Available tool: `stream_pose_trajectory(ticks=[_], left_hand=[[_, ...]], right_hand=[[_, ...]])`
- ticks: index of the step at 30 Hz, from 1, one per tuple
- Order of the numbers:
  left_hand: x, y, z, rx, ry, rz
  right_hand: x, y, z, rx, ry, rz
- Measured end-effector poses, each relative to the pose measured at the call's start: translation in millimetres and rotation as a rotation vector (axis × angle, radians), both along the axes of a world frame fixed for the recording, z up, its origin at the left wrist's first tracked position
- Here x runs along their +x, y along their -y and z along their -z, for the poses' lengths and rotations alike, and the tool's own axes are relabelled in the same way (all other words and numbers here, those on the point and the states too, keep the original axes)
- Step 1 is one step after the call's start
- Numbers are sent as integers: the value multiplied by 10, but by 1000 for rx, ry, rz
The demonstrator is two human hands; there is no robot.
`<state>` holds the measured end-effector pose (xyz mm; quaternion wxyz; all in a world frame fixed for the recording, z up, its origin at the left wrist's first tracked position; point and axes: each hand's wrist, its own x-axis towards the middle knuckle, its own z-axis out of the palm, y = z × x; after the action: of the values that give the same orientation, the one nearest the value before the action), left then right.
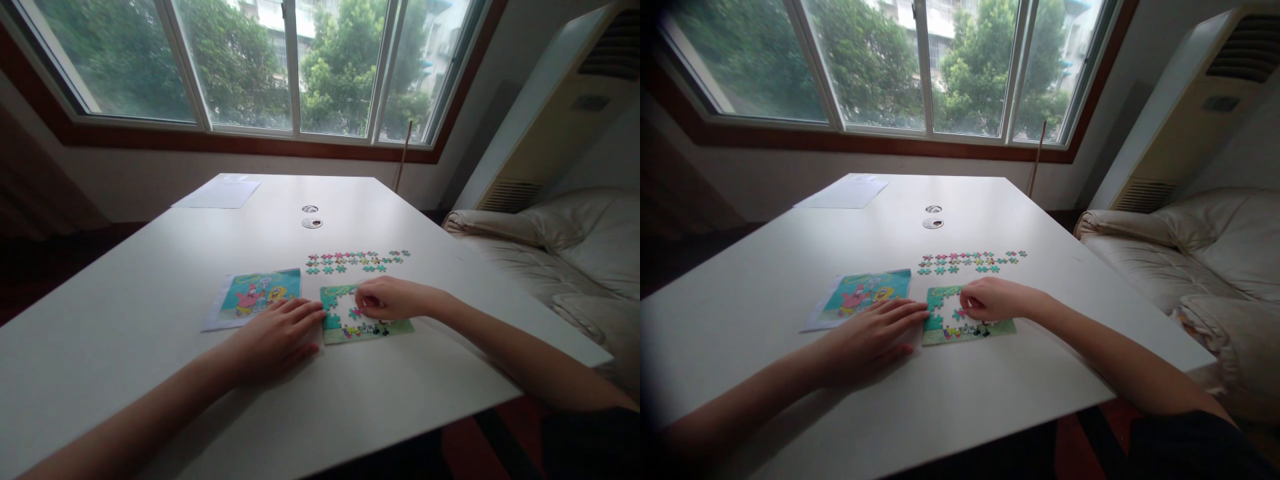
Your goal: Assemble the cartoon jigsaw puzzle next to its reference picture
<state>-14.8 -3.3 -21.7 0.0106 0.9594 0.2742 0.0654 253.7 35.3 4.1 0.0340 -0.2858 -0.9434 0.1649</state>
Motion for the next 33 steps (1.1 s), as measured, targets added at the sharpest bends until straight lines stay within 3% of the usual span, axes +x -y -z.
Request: stream_pose_trajectory(ticks=[16,33], left_hand=[[16,3,-14,-14,1,4],[29,7,-30,1,6,4]], right_hand=[[-65,14,128,275,35,-40],[-313,62,159,174,-20,94]])
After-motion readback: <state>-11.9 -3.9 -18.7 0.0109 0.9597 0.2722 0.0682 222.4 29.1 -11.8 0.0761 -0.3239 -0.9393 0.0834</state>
